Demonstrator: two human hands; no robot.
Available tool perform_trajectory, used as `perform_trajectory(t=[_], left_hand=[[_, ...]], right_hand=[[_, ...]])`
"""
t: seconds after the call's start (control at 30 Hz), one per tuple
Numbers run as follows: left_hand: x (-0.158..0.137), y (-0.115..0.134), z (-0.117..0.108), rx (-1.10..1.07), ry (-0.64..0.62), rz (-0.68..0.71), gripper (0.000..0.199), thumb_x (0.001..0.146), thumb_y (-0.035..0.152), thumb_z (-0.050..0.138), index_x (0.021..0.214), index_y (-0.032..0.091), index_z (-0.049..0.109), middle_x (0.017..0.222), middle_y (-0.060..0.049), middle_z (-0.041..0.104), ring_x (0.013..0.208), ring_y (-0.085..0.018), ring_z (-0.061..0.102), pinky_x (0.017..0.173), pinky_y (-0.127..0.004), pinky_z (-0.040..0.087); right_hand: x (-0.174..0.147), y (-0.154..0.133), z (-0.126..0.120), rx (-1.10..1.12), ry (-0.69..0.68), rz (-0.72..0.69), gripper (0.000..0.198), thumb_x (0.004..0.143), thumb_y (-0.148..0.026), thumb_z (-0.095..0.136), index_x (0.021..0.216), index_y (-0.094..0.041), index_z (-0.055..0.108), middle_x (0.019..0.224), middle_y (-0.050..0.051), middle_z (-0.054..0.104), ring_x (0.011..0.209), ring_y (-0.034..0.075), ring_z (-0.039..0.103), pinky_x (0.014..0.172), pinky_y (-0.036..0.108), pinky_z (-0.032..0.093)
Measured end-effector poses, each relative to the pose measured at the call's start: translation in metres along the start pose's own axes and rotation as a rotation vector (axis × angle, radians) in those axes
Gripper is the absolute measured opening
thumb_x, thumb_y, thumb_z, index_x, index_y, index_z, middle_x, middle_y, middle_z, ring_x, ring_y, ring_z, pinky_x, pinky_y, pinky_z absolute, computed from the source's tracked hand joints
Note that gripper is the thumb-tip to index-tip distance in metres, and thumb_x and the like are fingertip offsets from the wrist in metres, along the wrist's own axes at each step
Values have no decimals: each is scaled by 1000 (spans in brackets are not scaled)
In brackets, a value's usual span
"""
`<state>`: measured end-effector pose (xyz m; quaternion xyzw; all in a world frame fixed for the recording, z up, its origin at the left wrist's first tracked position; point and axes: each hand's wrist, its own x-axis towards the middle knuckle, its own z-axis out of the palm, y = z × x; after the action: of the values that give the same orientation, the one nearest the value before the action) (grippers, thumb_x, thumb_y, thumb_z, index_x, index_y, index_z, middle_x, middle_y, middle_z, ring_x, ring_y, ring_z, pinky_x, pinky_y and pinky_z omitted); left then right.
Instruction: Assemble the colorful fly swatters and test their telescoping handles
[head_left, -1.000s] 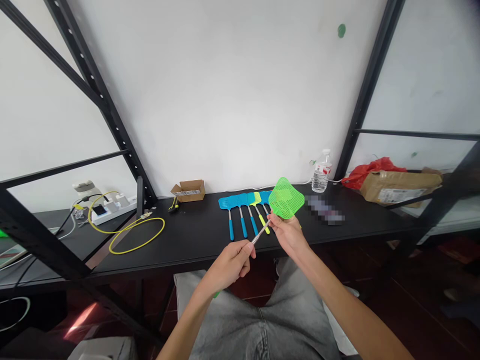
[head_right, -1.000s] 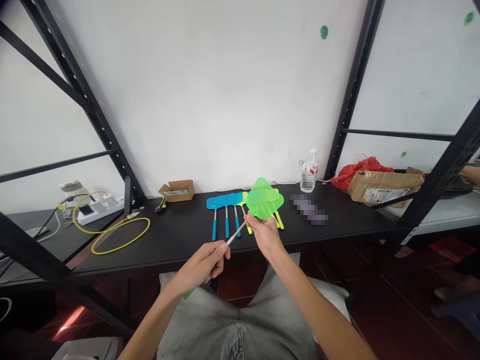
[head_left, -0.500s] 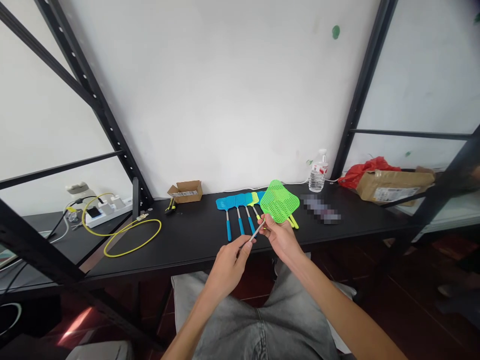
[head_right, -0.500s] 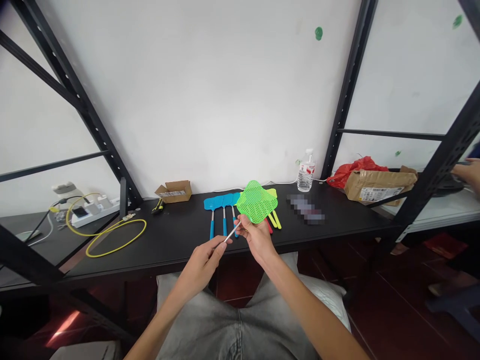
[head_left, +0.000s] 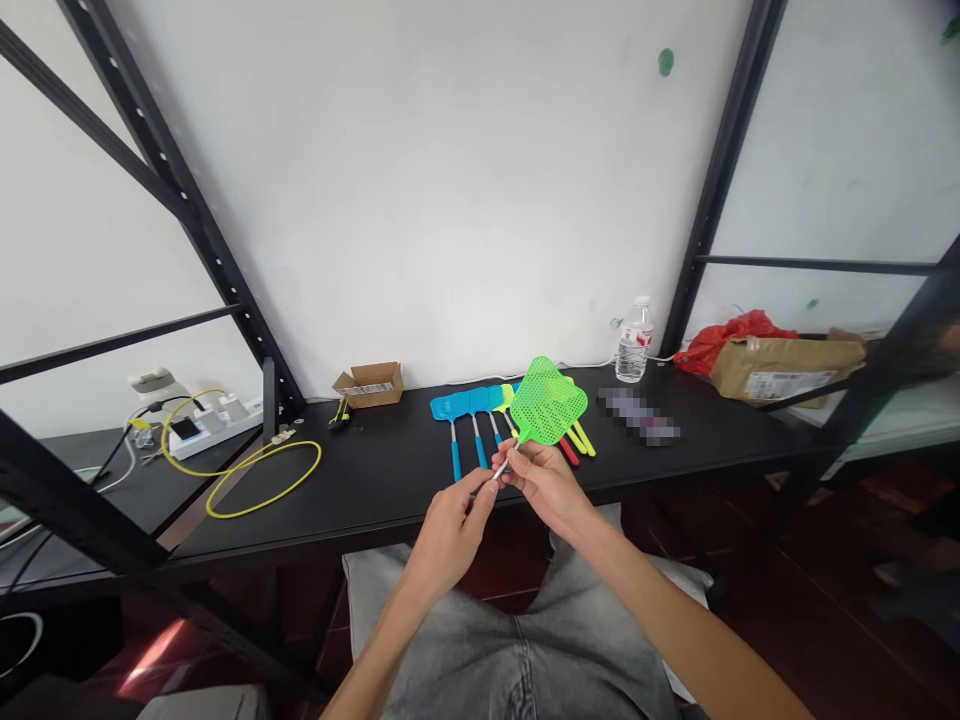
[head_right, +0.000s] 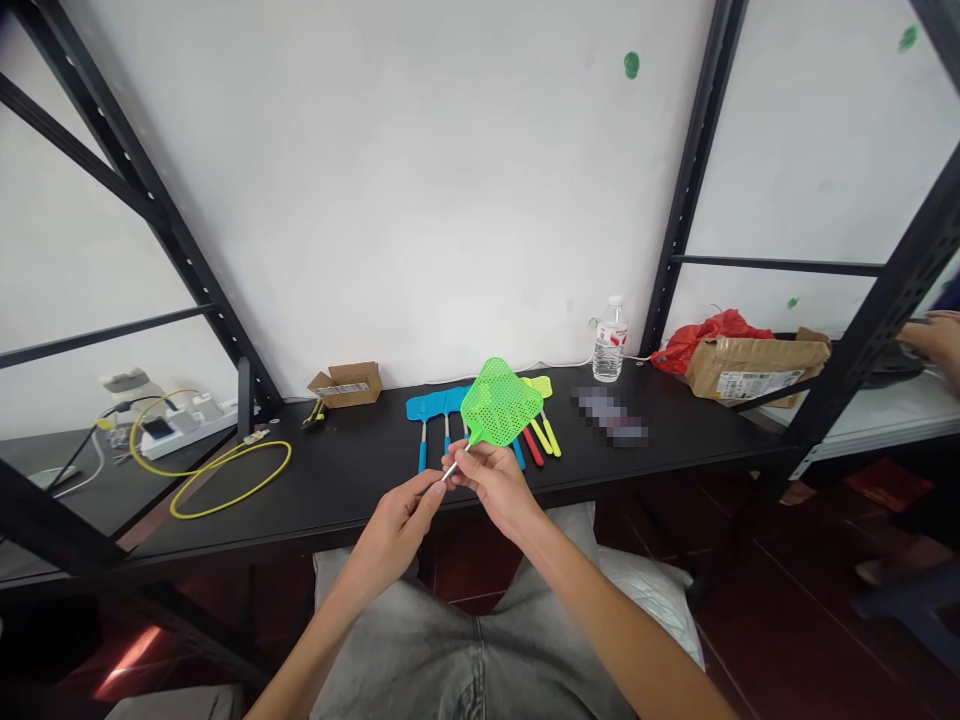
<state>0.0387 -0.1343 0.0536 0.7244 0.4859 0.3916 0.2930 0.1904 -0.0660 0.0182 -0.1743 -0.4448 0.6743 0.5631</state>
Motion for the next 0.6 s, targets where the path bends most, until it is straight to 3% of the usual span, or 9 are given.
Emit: perform_trajectory(t=[0.23,0.4,0.6], left_hand=[[-2,-3,-3,171,31,41,40,98,46,36,108,23,68,59,3,40,54,-12,30,55,-23,23],[-4,-14,-5,407,89,56,38,97,47,38,103,27,70,52,3,39,46,-13,28,52,-24,18],[2,-20,-2,602,110,69,39,99,47,33,105,31,69,56,1,52,50,-15,46,53,-24,19]], right_hand=[[5,-1,-1,-36,148,-48,22,70,-34,84,79,-16,75,77,6,71,71,14,64,61,23,51],[15,-19,-24,11,320,-155,20,67,-31,86,72,-16,74,76,5,70,68,12,62,57,21,51],[20,-32,-40,36,370,-175,20,65,-31,87,73,-17,74,78,5,70,75,15,65,62,23,54]])
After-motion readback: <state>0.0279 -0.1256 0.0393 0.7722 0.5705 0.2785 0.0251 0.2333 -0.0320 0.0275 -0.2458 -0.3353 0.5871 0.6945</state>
